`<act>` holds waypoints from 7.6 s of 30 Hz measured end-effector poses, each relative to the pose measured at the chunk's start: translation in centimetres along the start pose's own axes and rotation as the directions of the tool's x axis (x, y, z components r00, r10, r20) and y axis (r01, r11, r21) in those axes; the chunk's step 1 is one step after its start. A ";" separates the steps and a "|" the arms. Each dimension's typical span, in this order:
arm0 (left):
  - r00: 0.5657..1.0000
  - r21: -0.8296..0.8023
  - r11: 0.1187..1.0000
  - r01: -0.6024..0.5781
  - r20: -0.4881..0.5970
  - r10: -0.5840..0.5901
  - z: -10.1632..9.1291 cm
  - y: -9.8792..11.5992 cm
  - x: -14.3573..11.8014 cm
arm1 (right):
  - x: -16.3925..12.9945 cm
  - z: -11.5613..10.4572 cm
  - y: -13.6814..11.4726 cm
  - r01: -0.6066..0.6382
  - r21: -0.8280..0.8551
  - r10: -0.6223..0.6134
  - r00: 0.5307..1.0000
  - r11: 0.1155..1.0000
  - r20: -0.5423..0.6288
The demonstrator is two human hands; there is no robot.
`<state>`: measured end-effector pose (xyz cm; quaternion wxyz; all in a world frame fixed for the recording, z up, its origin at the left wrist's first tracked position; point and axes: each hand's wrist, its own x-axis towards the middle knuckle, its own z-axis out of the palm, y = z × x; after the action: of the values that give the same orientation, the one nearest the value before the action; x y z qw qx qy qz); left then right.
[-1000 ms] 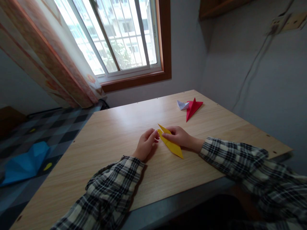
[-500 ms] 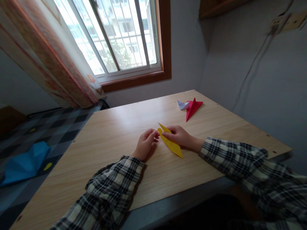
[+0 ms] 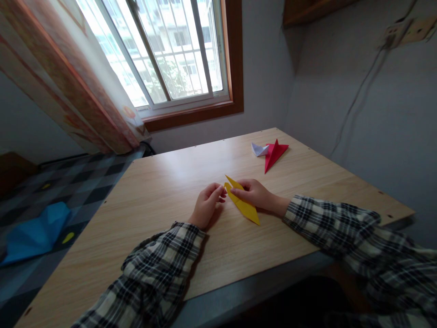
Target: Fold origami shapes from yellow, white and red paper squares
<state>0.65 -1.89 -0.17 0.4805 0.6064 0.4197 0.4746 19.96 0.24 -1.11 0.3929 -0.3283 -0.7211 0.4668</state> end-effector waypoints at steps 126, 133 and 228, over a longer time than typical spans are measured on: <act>0.999 -0.038 0.999 0.019 -0.037 -0.021 0.0 -0.3 0.1 | -0.1 0.0 -0.1 -0.030 -0.011 0.030 1.000 0.999 0.001; 0.999 -0.052 0.998 0.021 -0.025 -0.022 0.0 -0.2 0.1 | -0.1 -0.1 -0.1 -0.020 -0.014 0.020 1.000 1.000 -0.005; 0.998 0.163 0.986 -0.037 -0.041 0.045 0.1 0.2 0.2 | -0.1 -0.1 0.3 -0.009 -0.023 0.009 1.000 1.000 0.010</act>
<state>0.77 -1.79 0.02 0.4101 0.6413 0.4550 0.4621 20.10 0.33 -1.36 0.3835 -0.3338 -0.7268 0.4619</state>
